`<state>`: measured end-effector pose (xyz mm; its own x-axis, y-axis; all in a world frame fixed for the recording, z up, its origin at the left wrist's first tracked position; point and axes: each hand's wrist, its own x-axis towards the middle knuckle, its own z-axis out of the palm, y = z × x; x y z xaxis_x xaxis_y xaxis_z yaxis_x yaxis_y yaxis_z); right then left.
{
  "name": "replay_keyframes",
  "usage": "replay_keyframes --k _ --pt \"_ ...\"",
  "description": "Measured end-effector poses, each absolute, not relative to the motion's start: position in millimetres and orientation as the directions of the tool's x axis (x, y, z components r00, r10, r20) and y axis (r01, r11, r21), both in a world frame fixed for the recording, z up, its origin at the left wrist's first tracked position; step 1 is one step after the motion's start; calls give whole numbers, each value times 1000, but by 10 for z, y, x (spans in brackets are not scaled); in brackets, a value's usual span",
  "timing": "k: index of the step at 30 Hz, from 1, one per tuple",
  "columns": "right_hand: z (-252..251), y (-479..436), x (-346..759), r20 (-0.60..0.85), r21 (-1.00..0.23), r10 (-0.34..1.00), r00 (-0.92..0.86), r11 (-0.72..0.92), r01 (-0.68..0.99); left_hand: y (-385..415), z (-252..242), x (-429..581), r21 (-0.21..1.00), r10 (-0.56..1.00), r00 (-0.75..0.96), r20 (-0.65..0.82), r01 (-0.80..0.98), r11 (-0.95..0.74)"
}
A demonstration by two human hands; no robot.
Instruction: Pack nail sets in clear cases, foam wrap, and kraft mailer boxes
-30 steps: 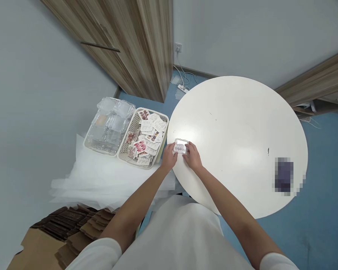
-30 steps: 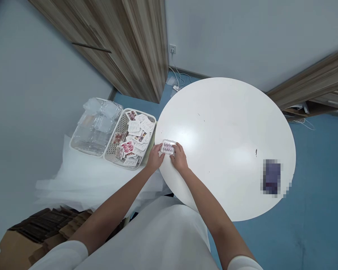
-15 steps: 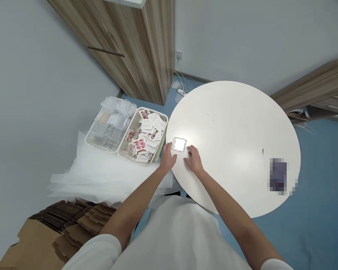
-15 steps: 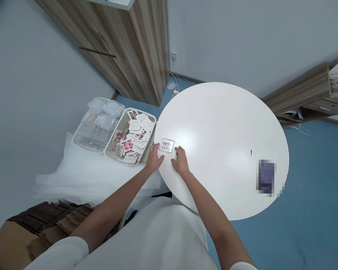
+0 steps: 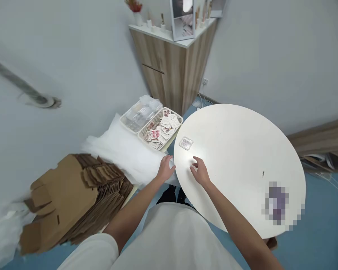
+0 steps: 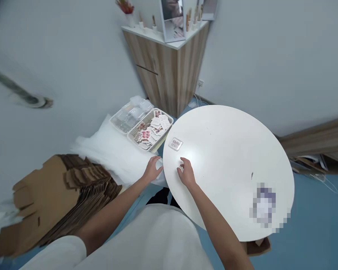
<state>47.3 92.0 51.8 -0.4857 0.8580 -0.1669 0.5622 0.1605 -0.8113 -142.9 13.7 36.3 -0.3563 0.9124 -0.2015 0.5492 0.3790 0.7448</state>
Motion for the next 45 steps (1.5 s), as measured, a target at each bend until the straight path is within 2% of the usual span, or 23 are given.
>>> replay_keyframes --k 6,10,13,16,17,19,20,23,27,34,38,42,45 --pt "507 754 403 -226 -773 717 -659 280 569 -578 448 -1508 714 859 -433 -274 506 483" --pt "488 711 254 -213 -778 576 -789 388 493 -941 607 -1702 673 796 -526 -299 475 567" --pt "502 693 56 -201 -775 476 -856 458 436 -1092 693 -1852 716 781 -555 -286 418 559" --pt "497 651 -270 -175 -747 468 -866 510 426 -1123 606 -1987 810 744 -619 -254 285 513" --pt "498 632 -388 -180 -754 449 -875 508 416 -1127 560 -2011 828 718 -648 -254 238 507" --pt "512 595 -602 -191 -759 510 -839 465 455 -1167 491 -2025 853 659 -705 -263 149 500" --pt "522 581 -693 -207 -772 479 -853 456 444 -1208 472 -2024 862 646 -714 -269 120 492" --pt "545 576 -904 -126 -704 566 -815 528 475 -1371 459 -2041 888 749 -611 -256 159 432" --pt "569 561 -1125 -73 -664 576 -814 581 470 -1405 496 -2132 901 758 -597 -263 129 414" --pt "443 444 -1643 -117 -623 420 -900 675 396 -827 635 -2342 932 717 -607 -343 -127 338" --pt "261 539 -1973 -237 -613 364 -900 663 430 -533 655 -2521 868 599 -635 -488 -286 405" --pt "68 637 -2208 -304 -587 387 -871 644 491 -328 497 -2706 710 378 -630 -678 -431 556" --pt "-46 659 -2277 -312 -578 383 -870 650 493 -230 340 -2788 613 244 -622 -744 -492 618"
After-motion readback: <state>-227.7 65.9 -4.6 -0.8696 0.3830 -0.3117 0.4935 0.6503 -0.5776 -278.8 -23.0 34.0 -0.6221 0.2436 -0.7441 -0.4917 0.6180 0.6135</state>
